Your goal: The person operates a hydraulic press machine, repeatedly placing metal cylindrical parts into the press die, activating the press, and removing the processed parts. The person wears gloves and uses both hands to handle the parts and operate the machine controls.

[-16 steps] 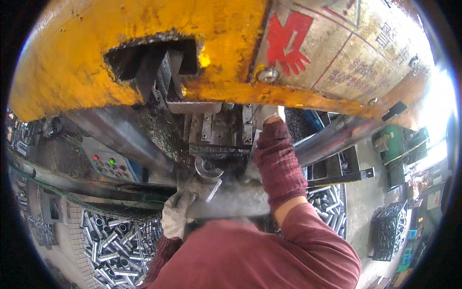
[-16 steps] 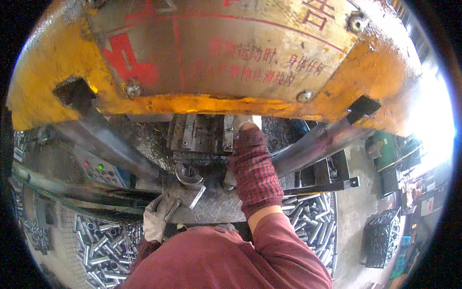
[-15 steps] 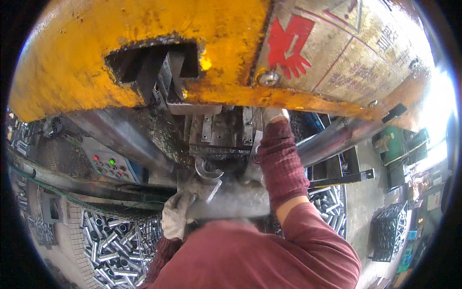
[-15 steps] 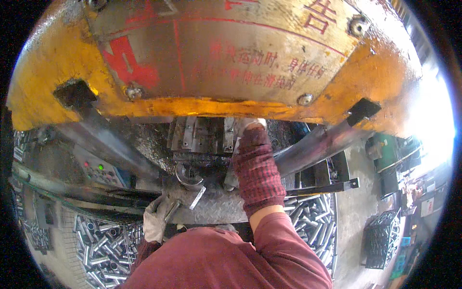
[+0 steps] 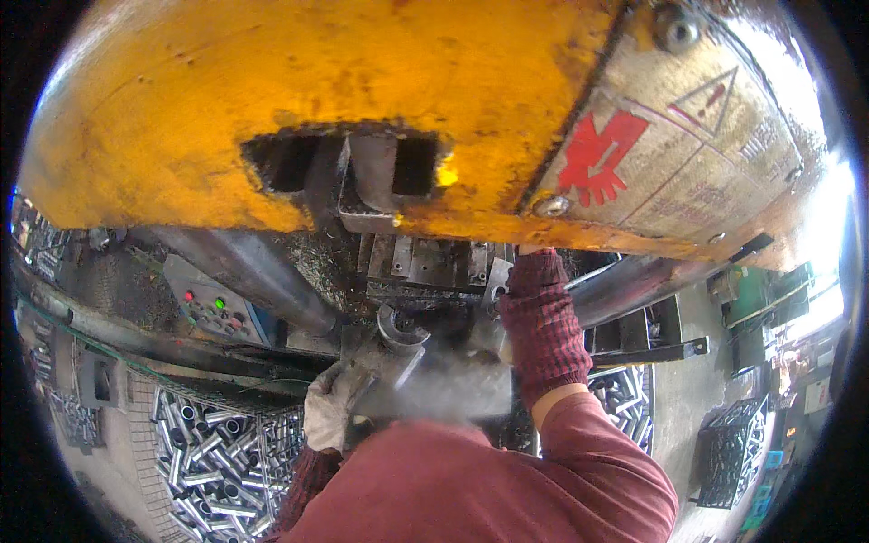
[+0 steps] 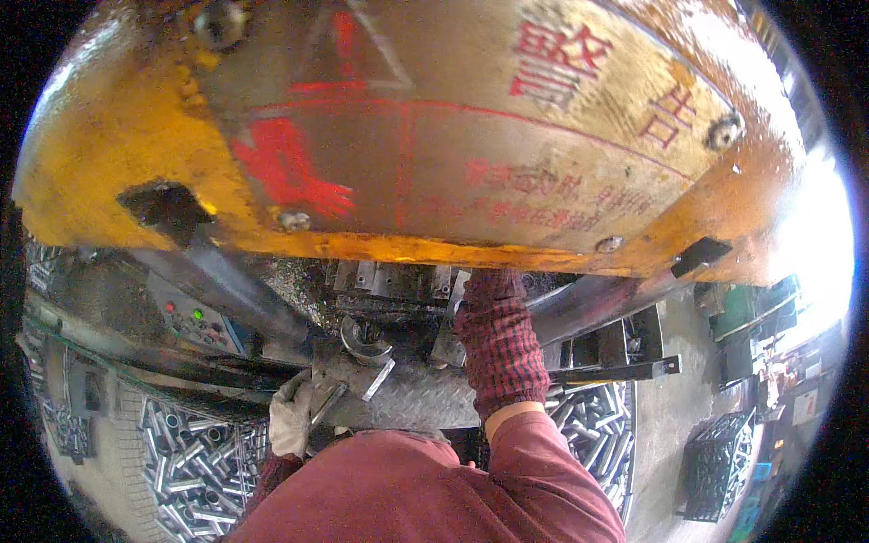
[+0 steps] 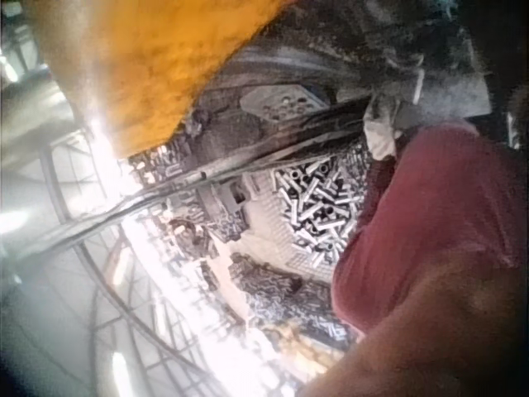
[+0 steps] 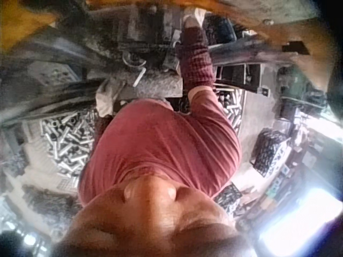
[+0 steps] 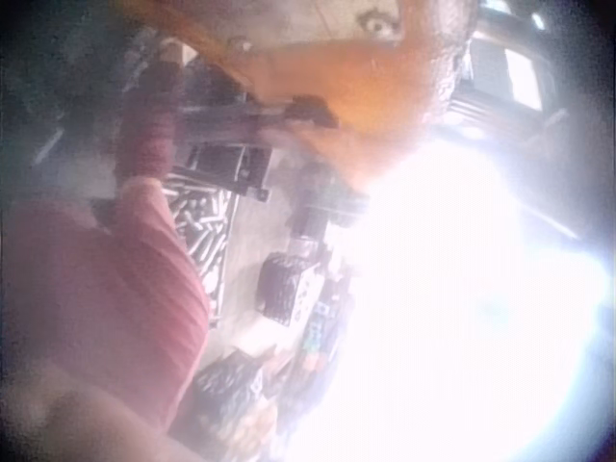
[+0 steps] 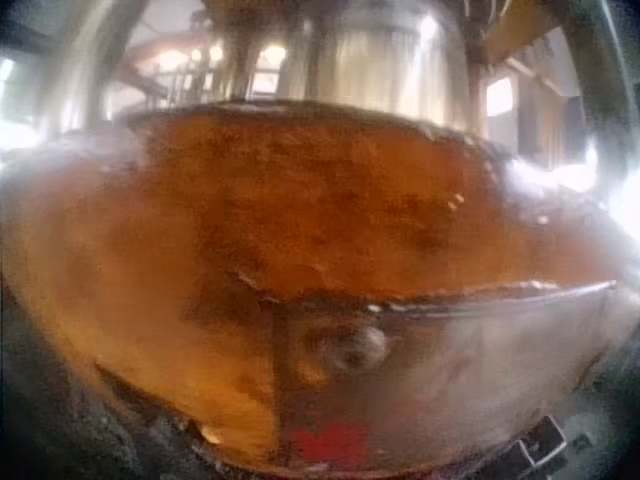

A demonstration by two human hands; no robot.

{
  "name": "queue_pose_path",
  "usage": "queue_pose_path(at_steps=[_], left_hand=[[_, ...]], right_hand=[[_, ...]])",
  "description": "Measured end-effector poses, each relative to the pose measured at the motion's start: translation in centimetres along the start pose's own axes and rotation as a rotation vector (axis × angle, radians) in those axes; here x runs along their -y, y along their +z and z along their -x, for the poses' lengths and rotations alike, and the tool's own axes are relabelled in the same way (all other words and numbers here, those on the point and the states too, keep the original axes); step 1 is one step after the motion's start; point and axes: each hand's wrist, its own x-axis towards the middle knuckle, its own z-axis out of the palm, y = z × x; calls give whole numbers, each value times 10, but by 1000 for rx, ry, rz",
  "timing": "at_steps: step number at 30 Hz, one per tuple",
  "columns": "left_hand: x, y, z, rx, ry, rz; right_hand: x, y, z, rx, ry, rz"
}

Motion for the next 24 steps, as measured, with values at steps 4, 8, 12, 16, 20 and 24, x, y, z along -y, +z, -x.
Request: queue_pose_path(at_steps=[4, 8, 12, 16, 20, 24], left_hand=[[-4, 4, -3, 71, -22, -70], [-21, 6, 6, 77, -92, -21], [-16, -3, 12, -38, -50, -99], [16, -24, 19, -231, -44, -33], [41, -39, 23, -319, -8, 88], [39, -45, 21, -298, 7, 16]], right_hand=[[-6, 4, 2, 11, -21, 9], [-5, -7, -13, 110, -56, 116], [0, -18, -36, 306, -184, 416], [15, -24, -67, 550, -365, 902], [30, -27, -66, 691, -454, 1221], [43, -15, -47, 804, -535, 1482]])
